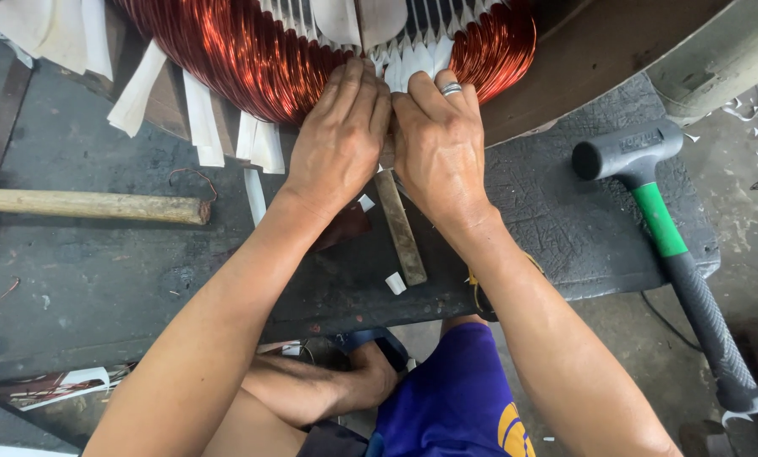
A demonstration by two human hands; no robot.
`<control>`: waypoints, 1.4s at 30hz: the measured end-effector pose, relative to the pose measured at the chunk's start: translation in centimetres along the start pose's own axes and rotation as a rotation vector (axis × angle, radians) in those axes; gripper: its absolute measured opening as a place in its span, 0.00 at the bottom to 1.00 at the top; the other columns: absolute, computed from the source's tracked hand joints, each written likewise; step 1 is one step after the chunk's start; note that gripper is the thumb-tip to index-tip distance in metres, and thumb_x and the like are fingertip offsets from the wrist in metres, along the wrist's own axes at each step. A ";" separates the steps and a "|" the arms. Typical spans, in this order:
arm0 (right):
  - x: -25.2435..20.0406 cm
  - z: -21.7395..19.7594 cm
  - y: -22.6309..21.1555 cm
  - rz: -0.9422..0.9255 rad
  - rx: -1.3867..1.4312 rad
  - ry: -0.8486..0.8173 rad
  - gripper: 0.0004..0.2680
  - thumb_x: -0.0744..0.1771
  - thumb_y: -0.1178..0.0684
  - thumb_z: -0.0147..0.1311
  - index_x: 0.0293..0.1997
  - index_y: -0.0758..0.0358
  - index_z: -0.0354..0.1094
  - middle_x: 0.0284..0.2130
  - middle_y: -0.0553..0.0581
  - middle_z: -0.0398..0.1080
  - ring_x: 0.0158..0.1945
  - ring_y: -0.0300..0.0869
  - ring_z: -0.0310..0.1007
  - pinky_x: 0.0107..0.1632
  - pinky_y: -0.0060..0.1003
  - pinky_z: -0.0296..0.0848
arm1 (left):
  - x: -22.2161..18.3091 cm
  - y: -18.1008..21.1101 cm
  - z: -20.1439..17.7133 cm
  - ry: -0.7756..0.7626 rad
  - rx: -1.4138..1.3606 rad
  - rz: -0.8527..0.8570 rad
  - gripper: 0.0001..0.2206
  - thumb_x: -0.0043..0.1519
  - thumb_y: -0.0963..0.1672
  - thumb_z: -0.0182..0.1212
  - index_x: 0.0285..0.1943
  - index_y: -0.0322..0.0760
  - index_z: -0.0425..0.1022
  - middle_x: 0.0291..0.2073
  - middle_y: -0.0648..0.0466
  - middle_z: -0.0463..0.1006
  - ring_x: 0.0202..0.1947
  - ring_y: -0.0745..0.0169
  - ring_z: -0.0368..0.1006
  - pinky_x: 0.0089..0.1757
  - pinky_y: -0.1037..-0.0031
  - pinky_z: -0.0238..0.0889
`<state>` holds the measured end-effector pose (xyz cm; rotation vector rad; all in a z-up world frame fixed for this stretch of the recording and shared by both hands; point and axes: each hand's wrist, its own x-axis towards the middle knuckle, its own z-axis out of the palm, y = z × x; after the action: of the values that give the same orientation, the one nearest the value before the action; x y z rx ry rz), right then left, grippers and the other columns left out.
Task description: Manually winding an electric motor stator by inserting copper coils and insulation strips into slots
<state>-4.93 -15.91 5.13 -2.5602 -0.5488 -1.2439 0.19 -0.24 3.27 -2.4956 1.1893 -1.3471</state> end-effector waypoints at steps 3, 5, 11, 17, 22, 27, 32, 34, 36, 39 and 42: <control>0.0 0.0 0.0 -0.001 -0.011 0.004 0.09 0.71 0.65 0.48 0.32 0.64 0.66 0.33 0.56 0.61 0.36 0.51 0.58 0.41 0.46 0.59 | 0.0 0.0 0.0 -0.003 0.005 0.003 0.12 0.71 0.36 0.56 0.62 0.24 0.79 0.56 0.38 0.81 0.63 0.44 0.74 0.67 0.62 0.68; 0.0 0.1 -0.1 0.003 -0.012 0.003 0.08 0.71 0.65 0.49 0.32 0.64 0.67 0.33 0.56 0.61 0.37 0.51 0.59 0.41 0.46 0.60 | 0.0 0.0 0.0 -0.005 0.005 0.002 0.13 0.71 0.36 0.56 0.62 0.24 0.78 0.56 0.39 0.81 0.64 0.44 0.73 0.67 0.62 0.68; 0.0 0.2 0.0 0.006 -0.021 0.011 0.08 0.71 0.65 0.49 0.31 0.64 0.65 0.33 0.56 0.61 0.36 0.51 0.58 0.42 0.45 0.60 | 0.1 0.0 -0.1 -0.001 0.018 -0.011 0.11 0.72 0.36 0.56 0.61 0.26 0.79 0.56 0.40 0.80 0.64 0.46 0.74 0.67 0.63 0.67; 0.0 0.1 -0.1 -0.012 -0.010 0.024 0.08 0.71 0.65 0.47 0.32 0.65 0.65 0.34 0.57 0.61 0.37 0.53 0.58 0.41 0.48 0.60 | -0.3 0.0 0.2 -0.036 0.028 -0.009 0.12 0.73 0.38 0.54 0.63 0.26 0.78 0.60 0.38 0.80 0.67 0.45 0.71 0.68 0.61 0.64; 0.1 -0.1 -0.3 -0.008 0.005 0.031 0.08 0.69 0.67 0.47 0.30 0.65 0.65 0.32 0.56 0.60 0.36 0.52 0.58 0.40 0.47 0.59 | -0.1 0.1 0.2 0.013 0.011 -0.006 0.11 0.73 0.37 0.57 0.61 0.26 0.79 0.59 0.38 0.81 0.65 0.45 0.73 0.67 0.62 0.66; 0.3 -0.2 -0.5 -0.012 -0.080 0.026 0.07 0.68 0.61 0.50 0.29 0.60 0.63 0.31 0.58 0.61 0.34 0.55 0.59 0.38 0.52 0.58 | -0.2 -0.1 -0.4 0.064 -0.123 0.014 0.14 0.71 0.36 0.51 0.60 0.19 0.79 0.57 0.31 0.81 0.64 0.36 0.74 0.68 0.55 0.66; -0.5 1.9 1.0 -0.045 -0.057 0.120 0.04 0.66 0.56 0.49 0.33 0.58 0.69 0.32 0.54 0.62 0.38 0.54 0.68 0.40 0.48 0.62 | 0.3 -0.3 0.4 0.240 -0.092 0.062 0.10 0.74 0.38 0.51 0.51 0.22 0.80 0.47 0.34 0.79 0.58 0.36 0.76 0.61 0.57 0.69; -0.9 2.6 1.5 -0.047 -0.022 0.129 0.03 0.61 0.56 0.56 0.32 0.58 0.68 0.33 0.54 0.63 0.39 0.55 0.68 0.41 0.49 0.63 | 0.4 -0.5 0.7 0.224 -0.052 0.068 0.11 0.73 0.38 0.51 0.51 0.23 0.81 0.47 0.35 0.80 0.59 0.38 0.77 0.62 0.57 0.69; -1.2 3.3 1.8 -0.036 -0.032 0.131 0.04 0.59 0.55 0.58 0.33 0.58 0.69 0.33 0.54 0.63 0.39 0.55 0.68 0.42 0.50 0.64 | 0.5 -0.5 0.5 0.244 -0.058 0.072 0.11 0.73 0.38 0.52 0.51 0.23 0.81 0.48 0.35 0.80 0.59 0.38 0.77 0.62 0.57 0.70; -1.3 3.5 1.7 -0.004 -0.017 0.157 0.02 0.62 0.56 0.53 0.33 0.57 0.68 0.34 0.53 0.62 0.40 0.54 0.68 0.42 0.49 0.64 | 0.6 -0.4 0.7 0.257 -0.036 0.076 0.12 0.74 0.39 0.51 0.52 0.24 0.82 0.49 0.35 0.80 0.59 0.38 0.78 0.62 0.58 0.70; -1.1 3.4 1.2 0.028 0.001 0.191 0.04 0.67 0.57 0.47 0.34 0.57 0.67 0.34 0.50 0.61 0.40 0.53 0.67 0.42 0.45 0.62 | 0.7 -0.4 0.7 0.253 -0.003 0.076 0.13 0.74 0.39 0.50 0.53 0.24 0.83 0.49 0.35 0.81 0.59 0.39 0.79 0.63 0.59 0.71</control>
<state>-2.64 -15.93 2.12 -2.4049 -0.4707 -1.4571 1.14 -0.56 3.49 -2.3065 1.3163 -1.6800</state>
